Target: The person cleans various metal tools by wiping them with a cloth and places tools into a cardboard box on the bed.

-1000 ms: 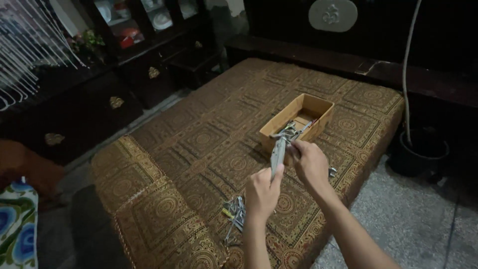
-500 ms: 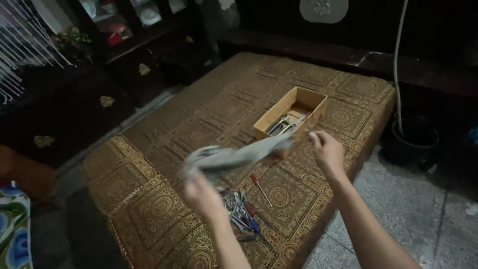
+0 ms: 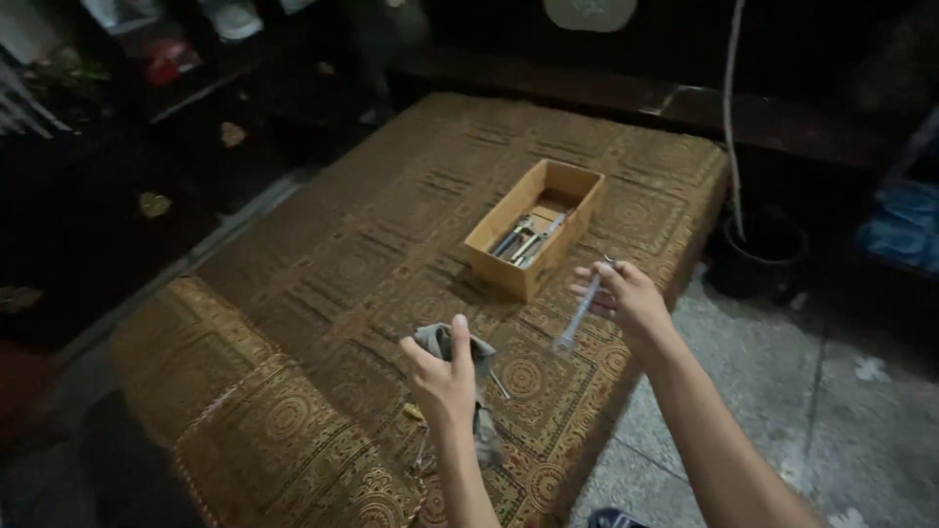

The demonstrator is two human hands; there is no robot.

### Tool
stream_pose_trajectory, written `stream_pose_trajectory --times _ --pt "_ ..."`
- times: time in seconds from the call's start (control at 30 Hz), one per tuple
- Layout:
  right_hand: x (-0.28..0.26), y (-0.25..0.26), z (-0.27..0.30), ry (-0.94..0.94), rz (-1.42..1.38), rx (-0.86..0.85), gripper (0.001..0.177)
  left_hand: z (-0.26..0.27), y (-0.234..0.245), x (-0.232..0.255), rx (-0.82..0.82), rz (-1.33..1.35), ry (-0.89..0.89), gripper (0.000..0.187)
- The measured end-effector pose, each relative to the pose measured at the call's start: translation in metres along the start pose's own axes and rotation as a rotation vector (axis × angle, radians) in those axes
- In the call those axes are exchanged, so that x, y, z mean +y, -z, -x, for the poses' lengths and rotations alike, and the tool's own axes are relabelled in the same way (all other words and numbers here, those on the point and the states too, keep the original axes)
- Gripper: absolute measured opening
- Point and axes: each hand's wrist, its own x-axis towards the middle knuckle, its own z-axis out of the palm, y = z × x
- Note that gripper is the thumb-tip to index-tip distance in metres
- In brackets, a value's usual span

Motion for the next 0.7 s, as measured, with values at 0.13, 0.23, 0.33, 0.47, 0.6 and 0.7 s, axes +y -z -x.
stream_pose_trajectory --times 0.13,0.23,0.33,0.47,0.6,0.7 --pt "-0.009 0.002 0.006 -0.008 -0.131 0.069 0.024 0.011 -0.029 0.008 -0.257 -0.083 0.036 0.071" --pt "-0.020 0.007 0.006 0.030 -0.203 0.079 0.026 0.017 -0.055 0.009 -0.308 -0.086 -0.097 0.066" --pt "-0.030 0.015 0.001 0.045 -0.240 0.099 0.028 0.016 -0.082 0.012 -0.225 -0.019 -0.049 0.064" --pt "-0.038 0.039 -0.011 0.058 -0.253 0.091 0.030 0.005 -0.102 0.020 -0.189 0.131 0.215 0.065" --pt "-0.044 0.059 -0.029 0.045 -0.294 0.105 0.029 0.000 -0.117 0.036 -0.243 0.022 0.136 0.059" --pt "-0.048 0.070 -0.046 0.046 -0.315 0.081 0.029 0.004 -0.140 0.055 -0.434 0.059 0.089 0.057"
